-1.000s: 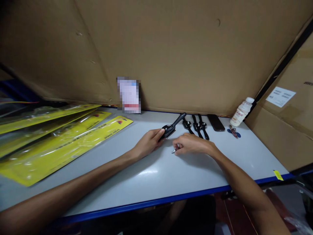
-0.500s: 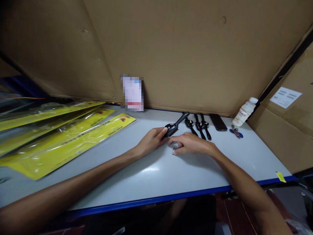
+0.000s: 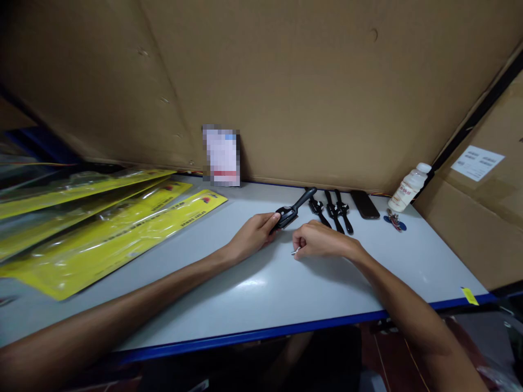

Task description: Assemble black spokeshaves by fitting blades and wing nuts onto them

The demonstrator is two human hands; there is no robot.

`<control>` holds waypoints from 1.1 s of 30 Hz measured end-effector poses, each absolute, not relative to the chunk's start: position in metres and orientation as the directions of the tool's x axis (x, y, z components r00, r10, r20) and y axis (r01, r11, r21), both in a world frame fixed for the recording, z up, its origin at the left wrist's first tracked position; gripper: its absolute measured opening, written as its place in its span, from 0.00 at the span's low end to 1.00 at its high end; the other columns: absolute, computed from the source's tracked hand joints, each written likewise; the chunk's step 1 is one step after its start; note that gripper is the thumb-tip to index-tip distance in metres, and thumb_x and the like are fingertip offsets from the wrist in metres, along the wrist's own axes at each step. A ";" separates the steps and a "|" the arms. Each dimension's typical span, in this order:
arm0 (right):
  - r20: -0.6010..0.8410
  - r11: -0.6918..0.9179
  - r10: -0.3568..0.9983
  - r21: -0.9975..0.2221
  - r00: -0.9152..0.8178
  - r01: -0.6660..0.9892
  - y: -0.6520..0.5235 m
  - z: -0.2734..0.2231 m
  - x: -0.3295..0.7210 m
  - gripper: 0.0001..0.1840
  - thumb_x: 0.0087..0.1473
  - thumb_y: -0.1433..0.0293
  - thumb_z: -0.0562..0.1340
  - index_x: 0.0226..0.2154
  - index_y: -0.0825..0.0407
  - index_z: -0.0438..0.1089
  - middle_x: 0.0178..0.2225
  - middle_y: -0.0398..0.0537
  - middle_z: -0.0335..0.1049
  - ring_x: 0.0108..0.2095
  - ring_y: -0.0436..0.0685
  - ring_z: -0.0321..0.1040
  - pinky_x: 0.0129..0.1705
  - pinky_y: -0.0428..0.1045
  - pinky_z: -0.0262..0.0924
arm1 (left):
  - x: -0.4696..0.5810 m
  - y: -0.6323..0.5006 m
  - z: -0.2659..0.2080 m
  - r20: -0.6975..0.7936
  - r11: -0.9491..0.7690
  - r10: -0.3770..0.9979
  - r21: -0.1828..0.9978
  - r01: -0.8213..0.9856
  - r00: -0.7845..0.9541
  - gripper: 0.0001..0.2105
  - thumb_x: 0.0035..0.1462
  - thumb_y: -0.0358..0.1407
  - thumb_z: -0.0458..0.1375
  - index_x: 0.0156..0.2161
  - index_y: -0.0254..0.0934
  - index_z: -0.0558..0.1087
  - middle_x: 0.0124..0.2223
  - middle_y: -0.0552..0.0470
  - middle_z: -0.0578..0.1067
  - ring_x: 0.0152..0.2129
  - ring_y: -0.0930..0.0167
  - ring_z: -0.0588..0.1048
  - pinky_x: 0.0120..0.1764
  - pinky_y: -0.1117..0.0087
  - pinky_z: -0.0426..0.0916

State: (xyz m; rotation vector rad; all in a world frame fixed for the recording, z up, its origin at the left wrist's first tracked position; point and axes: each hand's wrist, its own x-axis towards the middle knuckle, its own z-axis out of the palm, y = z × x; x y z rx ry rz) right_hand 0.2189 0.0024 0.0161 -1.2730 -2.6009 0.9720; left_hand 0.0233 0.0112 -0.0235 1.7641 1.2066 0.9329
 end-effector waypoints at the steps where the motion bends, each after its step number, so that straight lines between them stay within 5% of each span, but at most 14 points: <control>1: -0.186 0.434 0.741 -0.601 -0.645 0.672 0.001 0.017 0.218 0.06 0.47 0.73 0.67 0.24 0.52 0.70 0.20 0.38 0.68 0.21 0.47 0.64 0.25 0.44 0.55 | 0.023 0.012 -0.024 0.140 -0.241 0.951 0.896 0.373 0.277 0.21 0.61 0.51 0.45 0.22 0.41 0.60 0.15 0.58 0.61 0.14 0.73 0.59 0.21 0.71 0.53; 5: -0.161 0.254 0.762 -0.816 -0.627 0.519 0.001 0.022 0.217 0.08 0.47 0.70 0.67 0.25 0.51 0.66 0.19 0.38 0.67 0.19 0.48 0.64 0.21 0.45 0.59 | 0.023 0.013 -0.025 0.129 -0.233 0.951 0.896 0.379 0.282 0.22 0.60 0.52 0.45 0.20 0.41 0.60 0.15 0.57 0.61 0.14 0.73 0.58 0.21 0.71 0.53; 9: 0.093 0.296 0.880 -0.874 -0.465 0.386 0.005 0.027 0.220 0.08 0.48 0.66 0.67 0.28 0.51 0.69 0.21 0.40 0.67 0.20 0.49 0.64 0.20 0.45 0.60 | 0.023 0.013 -0.022 0.090 -0.216 0.942 0.900 0.380 0.324 0.20 0.60 0.50 0.46 0.21 0.41 0.62 0.15 0.57 0.62 0.14 0.73 0.59 0.21 0.71 0.54; 15: 0.386 0.535 0.844 -0.580 -0.371 0.614 0.008 0.023 0.220 0.08 0.56 0.72 0.62 0.38 0.51 0.76 0.33 0.47 0.74 0.32 0.54 0.69 0.36 0.51 0.65 | 0.025 0.007 -0.015 0.035 -0.220 0.917 0.875 0.432 0.397 0.20 0.60 0.46 0.47 0.19 0.41 0.62 0.15 0.56 0.62 0.12 0.73 0.58 0.20 0.71 0.52; 33: 0.442 0.738 0.657 -0.212 -0.611 0.641 0.004 -0.001 0.213 0.17 0.61 0.79 0.54 0.47 0.53 0.75 0.37 0.50 0.70 0.34 0.53 0.67 0.38 0.49 0.62 | 0.027 0.001 -0.002 -0.279 0.024 0.873 0.844 0.536 0.401 0.18 0.67 0.40 0.43 0.25 0.39 0.61 0.15 0.60 0.59 0.11 0.76 0.56 0.17 0.74 0.51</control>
